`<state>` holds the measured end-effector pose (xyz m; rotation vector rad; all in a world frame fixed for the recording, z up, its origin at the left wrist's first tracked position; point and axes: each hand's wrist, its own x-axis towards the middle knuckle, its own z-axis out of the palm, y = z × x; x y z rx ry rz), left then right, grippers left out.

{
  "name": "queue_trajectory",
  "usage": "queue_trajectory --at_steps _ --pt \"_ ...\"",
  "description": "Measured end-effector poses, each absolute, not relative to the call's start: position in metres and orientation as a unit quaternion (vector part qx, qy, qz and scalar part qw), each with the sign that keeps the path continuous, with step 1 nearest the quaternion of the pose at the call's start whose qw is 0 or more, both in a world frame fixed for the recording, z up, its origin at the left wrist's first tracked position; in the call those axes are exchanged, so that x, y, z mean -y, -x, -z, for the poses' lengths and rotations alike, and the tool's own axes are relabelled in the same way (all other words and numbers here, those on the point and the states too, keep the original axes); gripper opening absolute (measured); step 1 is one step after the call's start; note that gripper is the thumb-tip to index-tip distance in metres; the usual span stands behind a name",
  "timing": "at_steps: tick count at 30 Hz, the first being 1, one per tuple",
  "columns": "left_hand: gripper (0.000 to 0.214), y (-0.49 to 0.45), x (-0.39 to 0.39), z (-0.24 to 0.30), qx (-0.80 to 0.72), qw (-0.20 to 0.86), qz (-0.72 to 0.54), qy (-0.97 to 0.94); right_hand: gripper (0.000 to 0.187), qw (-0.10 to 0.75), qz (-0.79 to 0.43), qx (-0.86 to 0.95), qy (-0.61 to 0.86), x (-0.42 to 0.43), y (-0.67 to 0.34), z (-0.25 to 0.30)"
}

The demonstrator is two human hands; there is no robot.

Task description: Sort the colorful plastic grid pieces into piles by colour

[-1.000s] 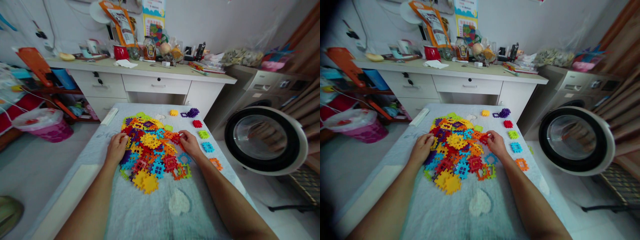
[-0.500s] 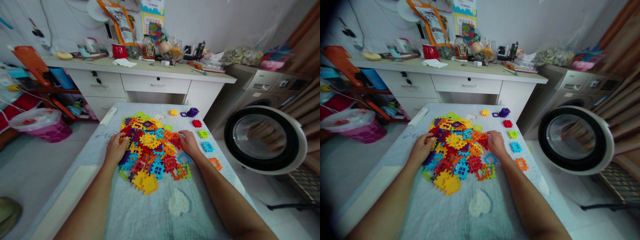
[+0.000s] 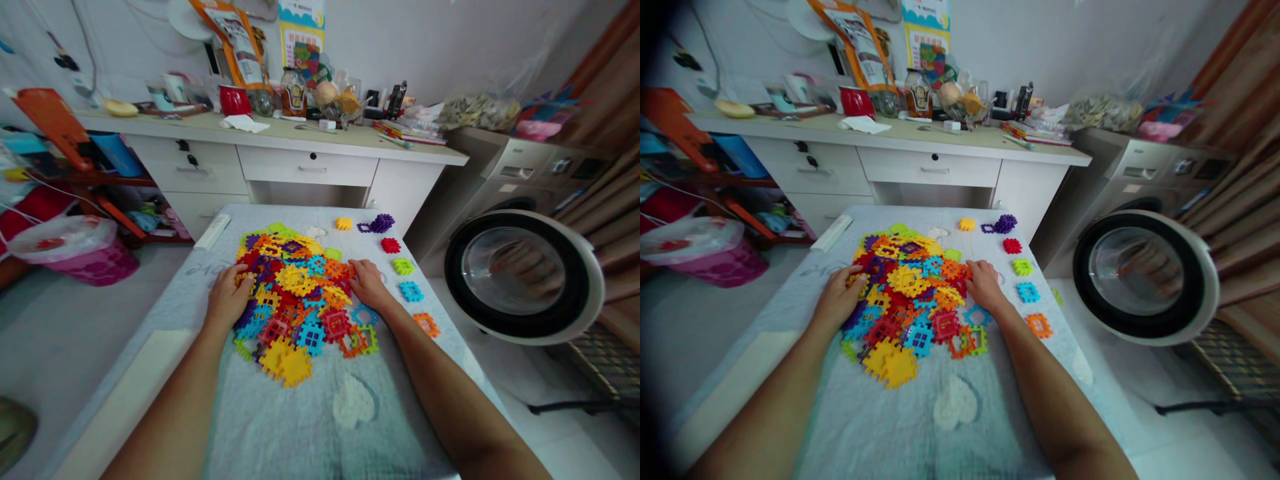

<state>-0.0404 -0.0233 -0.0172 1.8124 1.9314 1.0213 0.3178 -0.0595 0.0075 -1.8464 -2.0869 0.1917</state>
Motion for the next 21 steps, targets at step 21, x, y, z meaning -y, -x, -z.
queue_trajectory --at_steps 21 --pt "0.046 0.040 0.023 0.015 -0.685 0.157 -0.340 -0.624 0.045 0.261 0.001 0.632 0.730 0.153 -0.399 -0.044"
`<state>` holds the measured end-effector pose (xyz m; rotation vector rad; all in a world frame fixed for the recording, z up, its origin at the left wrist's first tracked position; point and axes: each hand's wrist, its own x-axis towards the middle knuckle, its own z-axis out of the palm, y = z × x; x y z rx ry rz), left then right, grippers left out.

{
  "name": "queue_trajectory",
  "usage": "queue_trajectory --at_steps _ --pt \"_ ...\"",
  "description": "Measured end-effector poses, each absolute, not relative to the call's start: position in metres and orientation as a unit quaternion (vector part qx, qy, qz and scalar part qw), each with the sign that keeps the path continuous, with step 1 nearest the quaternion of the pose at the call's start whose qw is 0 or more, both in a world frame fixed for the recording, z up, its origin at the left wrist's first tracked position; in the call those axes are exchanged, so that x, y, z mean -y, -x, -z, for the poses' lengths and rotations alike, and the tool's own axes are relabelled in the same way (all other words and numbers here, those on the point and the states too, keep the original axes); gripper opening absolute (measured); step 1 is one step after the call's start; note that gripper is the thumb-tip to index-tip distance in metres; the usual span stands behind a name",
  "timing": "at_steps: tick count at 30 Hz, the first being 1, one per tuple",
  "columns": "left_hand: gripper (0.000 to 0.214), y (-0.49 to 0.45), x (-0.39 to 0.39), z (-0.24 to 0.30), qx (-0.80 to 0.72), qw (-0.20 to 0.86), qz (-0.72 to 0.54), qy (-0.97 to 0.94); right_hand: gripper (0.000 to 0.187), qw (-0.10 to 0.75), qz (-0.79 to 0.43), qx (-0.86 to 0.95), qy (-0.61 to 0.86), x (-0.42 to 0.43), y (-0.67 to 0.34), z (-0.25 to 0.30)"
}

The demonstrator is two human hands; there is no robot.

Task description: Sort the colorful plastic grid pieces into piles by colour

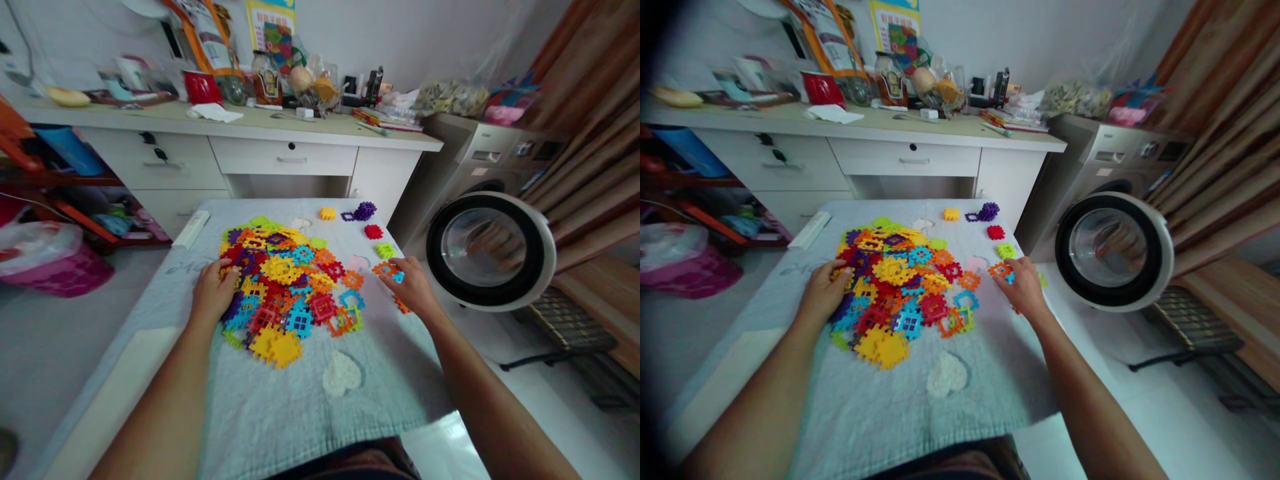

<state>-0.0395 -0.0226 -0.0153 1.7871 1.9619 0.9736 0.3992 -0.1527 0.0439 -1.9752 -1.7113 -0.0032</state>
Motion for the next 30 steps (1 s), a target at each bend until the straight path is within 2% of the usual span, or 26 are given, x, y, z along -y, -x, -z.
queue_trajectory --at_steps 4,9,12,30 --pt "0.046 0.038 0.023 0.014 -0.684 0.152 -0.337 -0.629 0.049 0.259 0.010 0.584 0.769 0.198 -0.414 -0.028" --pt "0.047 0.039 0.023 0.014 -0.691 0.152 -0.329 -0.626 0.048 0.197 0.021 0.561 0.803 0.224 -0.411 -0.013" --pt "0.047 0.038 0.024 0.012 -0.692 0.154 -0.324 -0.627 0.048 0.168 0.030 0.548 0.819 0.227 -0.407 -0.011" --pt "0.046 0.036 0.026 0.009 -0.693 0.163 -0.320 -0.625 0.046 0.162 0.025 0.539 0.826 0.209 -0.409 -0.013"
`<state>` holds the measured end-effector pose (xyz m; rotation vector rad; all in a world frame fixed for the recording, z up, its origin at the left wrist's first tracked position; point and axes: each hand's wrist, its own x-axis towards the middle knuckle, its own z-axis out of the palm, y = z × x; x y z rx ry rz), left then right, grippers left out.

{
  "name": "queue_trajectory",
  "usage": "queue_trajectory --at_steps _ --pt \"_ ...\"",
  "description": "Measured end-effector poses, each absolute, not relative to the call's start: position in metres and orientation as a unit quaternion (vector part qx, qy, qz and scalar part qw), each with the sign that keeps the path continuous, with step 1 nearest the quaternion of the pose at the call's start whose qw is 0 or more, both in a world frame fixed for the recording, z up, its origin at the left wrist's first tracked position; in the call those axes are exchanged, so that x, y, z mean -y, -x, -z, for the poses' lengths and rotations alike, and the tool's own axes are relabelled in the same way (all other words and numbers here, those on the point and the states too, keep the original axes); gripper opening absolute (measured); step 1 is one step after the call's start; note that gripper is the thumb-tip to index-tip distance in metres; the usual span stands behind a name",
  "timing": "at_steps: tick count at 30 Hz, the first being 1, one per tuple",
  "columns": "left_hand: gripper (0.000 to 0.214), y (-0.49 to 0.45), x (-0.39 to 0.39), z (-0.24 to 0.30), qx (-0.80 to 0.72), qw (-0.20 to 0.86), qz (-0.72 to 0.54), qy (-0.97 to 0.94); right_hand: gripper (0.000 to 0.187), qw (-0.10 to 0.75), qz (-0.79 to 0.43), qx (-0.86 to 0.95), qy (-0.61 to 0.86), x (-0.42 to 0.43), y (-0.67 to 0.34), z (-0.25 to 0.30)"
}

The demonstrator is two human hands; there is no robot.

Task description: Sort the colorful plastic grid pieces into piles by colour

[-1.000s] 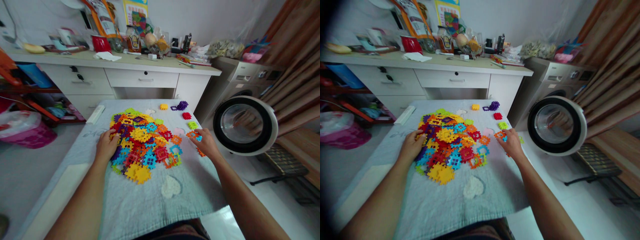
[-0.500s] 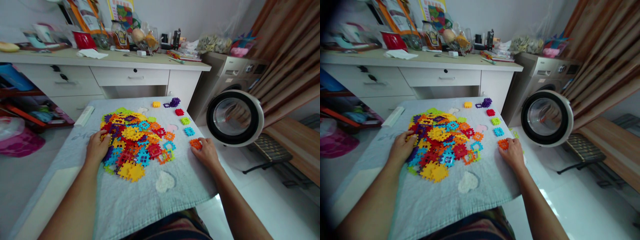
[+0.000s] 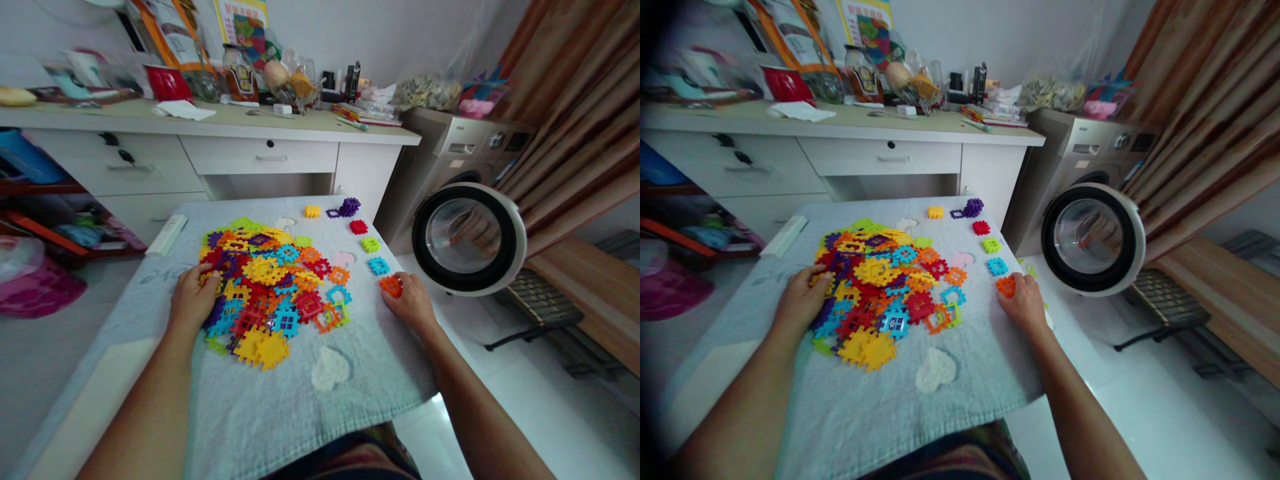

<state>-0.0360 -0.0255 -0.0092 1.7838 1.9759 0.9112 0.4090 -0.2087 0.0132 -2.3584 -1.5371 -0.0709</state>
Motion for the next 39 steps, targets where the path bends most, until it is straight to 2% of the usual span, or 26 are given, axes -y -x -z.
queue_trajectory --at_steps 4,11,23,39 --pt "0.047 0.036 0.026 0.009 -0.693 0.157 -0.319 -0.628 0.047 0.145 0.023 0.549 0.823 0.210 -0.410 -0.010" --pt "0.048 0.038 0.024 0.013 -0.687 0.156 -0.326 -0.631 0.060 0.101 0.042 0.567 0.817 0.186 -0.417 -0.036" --pt "0.047 0.040 0.021 0.017 -0.687 0.153 -0.334 -0.627 0.044 0.083 0.009 0.530 0.844 0.127 -0.410 -0.030" --pt "0.049 0.044 0.018 0.022 -0.685 0.149 -0.328 -0.634 0.064 0.013 -0.030 0.513 0.858 0.111 -0.420 -0.056"
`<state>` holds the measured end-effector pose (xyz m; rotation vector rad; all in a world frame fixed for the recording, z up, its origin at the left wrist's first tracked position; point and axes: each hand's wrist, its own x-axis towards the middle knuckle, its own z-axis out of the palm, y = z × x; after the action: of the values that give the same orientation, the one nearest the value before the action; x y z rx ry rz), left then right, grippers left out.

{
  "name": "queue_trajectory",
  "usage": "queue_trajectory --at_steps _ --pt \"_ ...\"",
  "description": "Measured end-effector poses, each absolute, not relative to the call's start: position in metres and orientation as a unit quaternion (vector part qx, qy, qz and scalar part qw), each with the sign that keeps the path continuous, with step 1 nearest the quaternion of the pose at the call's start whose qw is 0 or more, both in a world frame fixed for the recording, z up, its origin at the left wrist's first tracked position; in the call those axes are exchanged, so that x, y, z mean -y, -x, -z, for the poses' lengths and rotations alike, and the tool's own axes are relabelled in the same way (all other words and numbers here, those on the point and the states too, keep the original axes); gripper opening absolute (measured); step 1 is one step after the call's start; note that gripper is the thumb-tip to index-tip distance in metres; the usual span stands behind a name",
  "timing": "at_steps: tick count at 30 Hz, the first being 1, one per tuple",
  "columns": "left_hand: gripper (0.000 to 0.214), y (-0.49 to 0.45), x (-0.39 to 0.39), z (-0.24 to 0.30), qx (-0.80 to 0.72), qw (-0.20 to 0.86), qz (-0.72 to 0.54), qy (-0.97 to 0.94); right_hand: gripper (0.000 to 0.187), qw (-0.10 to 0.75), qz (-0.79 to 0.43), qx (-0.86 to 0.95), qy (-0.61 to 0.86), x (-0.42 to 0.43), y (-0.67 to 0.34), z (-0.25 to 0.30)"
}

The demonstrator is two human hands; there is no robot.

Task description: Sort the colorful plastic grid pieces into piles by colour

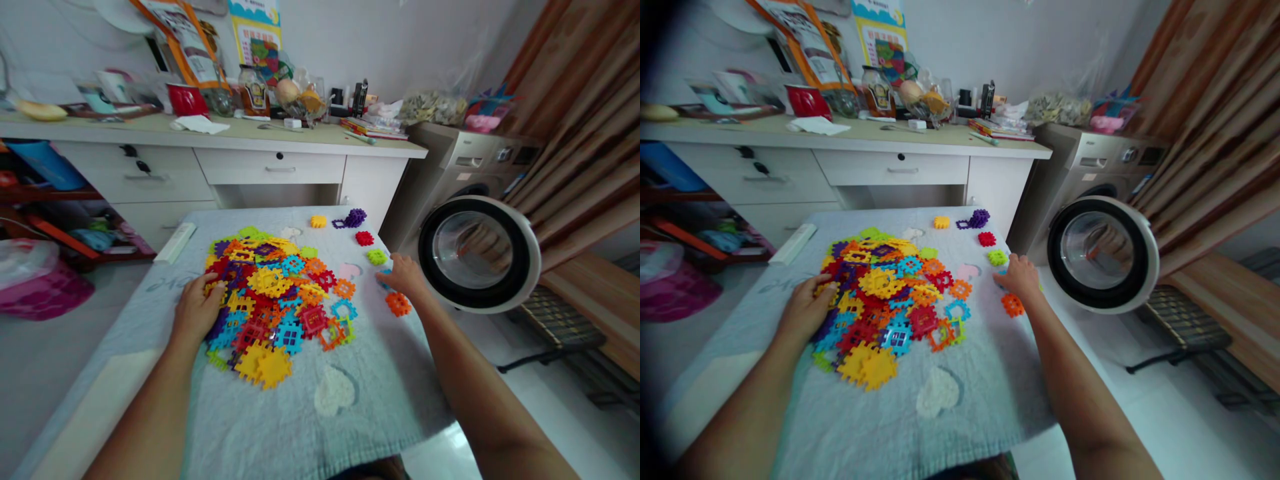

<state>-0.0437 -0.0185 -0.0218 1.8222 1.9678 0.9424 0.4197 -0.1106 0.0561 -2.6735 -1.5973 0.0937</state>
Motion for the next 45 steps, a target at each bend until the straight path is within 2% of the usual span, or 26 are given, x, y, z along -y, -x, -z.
queue_trajectory --at_steps 22,27,37,45 --pt "0.052 0.044 0.019 0.020 -0.673 0.150 -0.332 -0.643 0.069 0.097 -0.033 0.455 0.885 -0.027 -0.416 -0.036" --pt "0.052 0.044 0.019 0.020 -0.678 0.150 -0.322 -0.644 0.061 0.097 -0.031 0.455 0.885 -0.036 -0.415 -0.033" --pt "0.051 0.044 0.020 0.020 -0.672 0.149 -0.331 -0.645 0.060 0.104 -0.037 0.448 0.887 -0.042 -0.420 -0.033" --pt "0.050 0.045 0.019 0.022 -0.673 0.148 -0.331 -0.644 0.071 0.102 -0.054 0.458 0.881 -0.035 -0.427 -0.041"
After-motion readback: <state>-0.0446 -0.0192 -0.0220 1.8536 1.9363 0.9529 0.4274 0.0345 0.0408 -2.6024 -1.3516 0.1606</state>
